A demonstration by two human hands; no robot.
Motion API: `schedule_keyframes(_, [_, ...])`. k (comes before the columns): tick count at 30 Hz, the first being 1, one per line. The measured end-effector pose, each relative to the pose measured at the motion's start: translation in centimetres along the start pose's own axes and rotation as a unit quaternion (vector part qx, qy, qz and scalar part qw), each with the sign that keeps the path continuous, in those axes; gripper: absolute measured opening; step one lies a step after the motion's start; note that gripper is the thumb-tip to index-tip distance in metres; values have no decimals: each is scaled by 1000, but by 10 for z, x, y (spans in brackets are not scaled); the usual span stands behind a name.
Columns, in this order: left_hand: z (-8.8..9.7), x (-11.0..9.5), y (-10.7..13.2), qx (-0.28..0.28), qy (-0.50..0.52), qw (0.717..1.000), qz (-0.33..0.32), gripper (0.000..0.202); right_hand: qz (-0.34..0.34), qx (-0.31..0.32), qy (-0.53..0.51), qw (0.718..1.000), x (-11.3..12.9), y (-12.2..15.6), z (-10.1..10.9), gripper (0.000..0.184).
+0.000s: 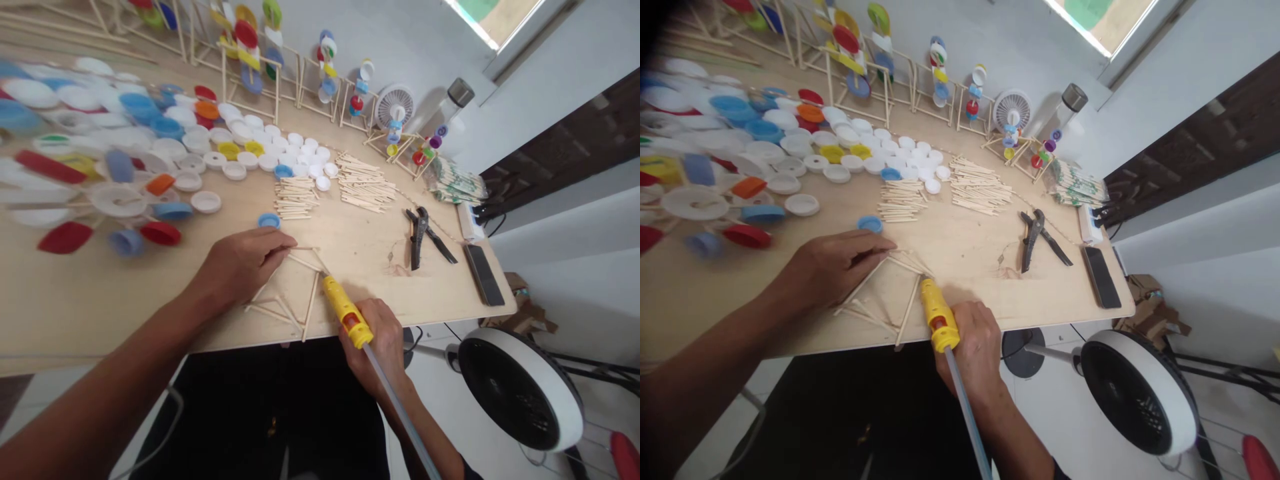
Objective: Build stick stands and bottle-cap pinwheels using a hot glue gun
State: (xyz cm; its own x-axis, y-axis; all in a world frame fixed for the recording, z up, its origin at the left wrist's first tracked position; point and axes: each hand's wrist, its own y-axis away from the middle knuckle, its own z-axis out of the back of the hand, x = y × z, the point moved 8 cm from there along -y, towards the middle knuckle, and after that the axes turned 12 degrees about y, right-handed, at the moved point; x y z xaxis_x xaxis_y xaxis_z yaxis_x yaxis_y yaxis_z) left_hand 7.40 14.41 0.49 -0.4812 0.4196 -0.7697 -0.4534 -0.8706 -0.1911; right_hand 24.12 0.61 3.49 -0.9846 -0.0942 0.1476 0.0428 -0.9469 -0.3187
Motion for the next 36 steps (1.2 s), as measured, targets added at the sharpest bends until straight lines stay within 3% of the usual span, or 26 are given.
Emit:
schedule_keyframes(9, [-1, 3, 0, -11, -9, 1000, -23, 36, -23, 16, 16, 999, -7, 8, 0, 19])
schedule_keyframes(14, [-1, 3, 0, -14, -14, 999, -27, 35, -81, 43, -71, 993, -12, 9, 1, 19])
schedule_keyframes(19, [0, 3, 0, -19, -13, 999, -23, 34, -194, 88, -229, 950, -25, 16, -4, 26])
schedule_keyframes(23, [-1, 5, 1, -14, -13, 1000, -12, 34, -232, 67, -322, 915, -29, 19, 1, 26])
schedule_keyframes(27, [1, 4, 1, -12, 0, 1000, 0, 32, -209, 31, -384, 899, -29, 15, 16, 24])
schedule_keyframes(30, [8, -2, 3, -18, 27, 999, 11, 31, -167, 61, -396, 901, -25, 11, 17, 21])
schedule_keyframes(33, [22, -15, 18, -66, 30, 997, 2, 29, -165, 123, -393, 896, -25, 11, 5, 23])
schedule_keyframes(36, [40, -34, 53, -187, -17, 982, -14, 20, -182, 170, -390, 887, -31, 12, -8, 28])
